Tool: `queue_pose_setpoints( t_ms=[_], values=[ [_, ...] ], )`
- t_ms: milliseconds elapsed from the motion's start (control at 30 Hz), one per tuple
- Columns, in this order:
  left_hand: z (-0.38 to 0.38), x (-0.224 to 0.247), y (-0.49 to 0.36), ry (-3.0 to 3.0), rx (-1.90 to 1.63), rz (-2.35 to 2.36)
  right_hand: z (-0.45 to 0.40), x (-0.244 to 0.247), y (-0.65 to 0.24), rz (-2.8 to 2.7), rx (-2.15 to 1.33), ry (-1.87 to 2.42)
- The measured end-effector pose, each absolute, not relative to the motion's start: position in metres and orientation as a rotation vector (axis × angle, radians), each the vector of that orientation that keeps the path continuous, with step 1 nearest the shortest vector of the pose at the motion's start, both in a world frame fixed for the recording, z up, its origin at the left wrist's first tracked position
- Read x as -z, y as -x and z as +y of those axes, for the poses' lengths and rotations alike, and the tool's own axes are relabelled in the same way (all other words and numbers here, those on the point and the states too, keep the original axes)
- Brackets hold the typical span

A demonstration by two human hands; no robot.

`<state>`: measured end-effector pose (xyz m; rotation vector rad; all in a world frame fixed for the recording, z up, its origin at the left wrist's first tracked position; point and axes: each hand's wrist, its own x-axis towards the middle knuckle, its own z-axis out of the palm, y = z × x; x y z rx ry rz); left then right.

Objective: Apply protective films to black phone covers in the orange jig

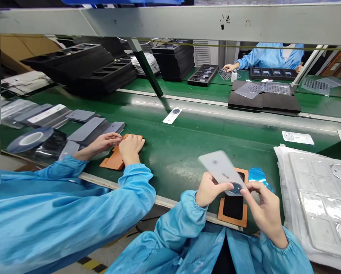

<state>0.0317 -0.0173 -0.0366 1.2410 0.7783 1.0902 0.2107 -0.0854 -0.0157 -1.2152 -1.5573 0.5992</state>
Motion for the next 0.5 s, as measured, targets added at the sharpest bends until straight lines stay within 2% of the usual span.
queue_pose_setpoints(
  t_ms=[67, 167, 233, 333, 500],
  values=[
    [-0.022, 0.050, -0.035, -1.136, -0.961, 0.993, -0.082, 0.042, -0.224, -1.336, -0.983, 1.390],
    [-0.018, 0.074, -0.042, -1.348, -1.049, 1.355, -0.070, 0.081, -0.242, -0.986, -1.322, 1.465],
    [-0.007, 0.083, -0.049, -1.696, -1.044, 1.467, -0.059, 0.098, -0.250, -0.855, -1.369, 1.511],
    [0.018, 0.085, -0.067, -2.168, -0.745, 1.327, -0.045, 0.110, -0.255, -0.796, -1.374, 1.574],
    [0.056, 0.081, -0.096, -2.386, -0.398, 1.169, -0.039, 0.115, -0.258, -0.774, -1.437, 1.623]
  ],
)
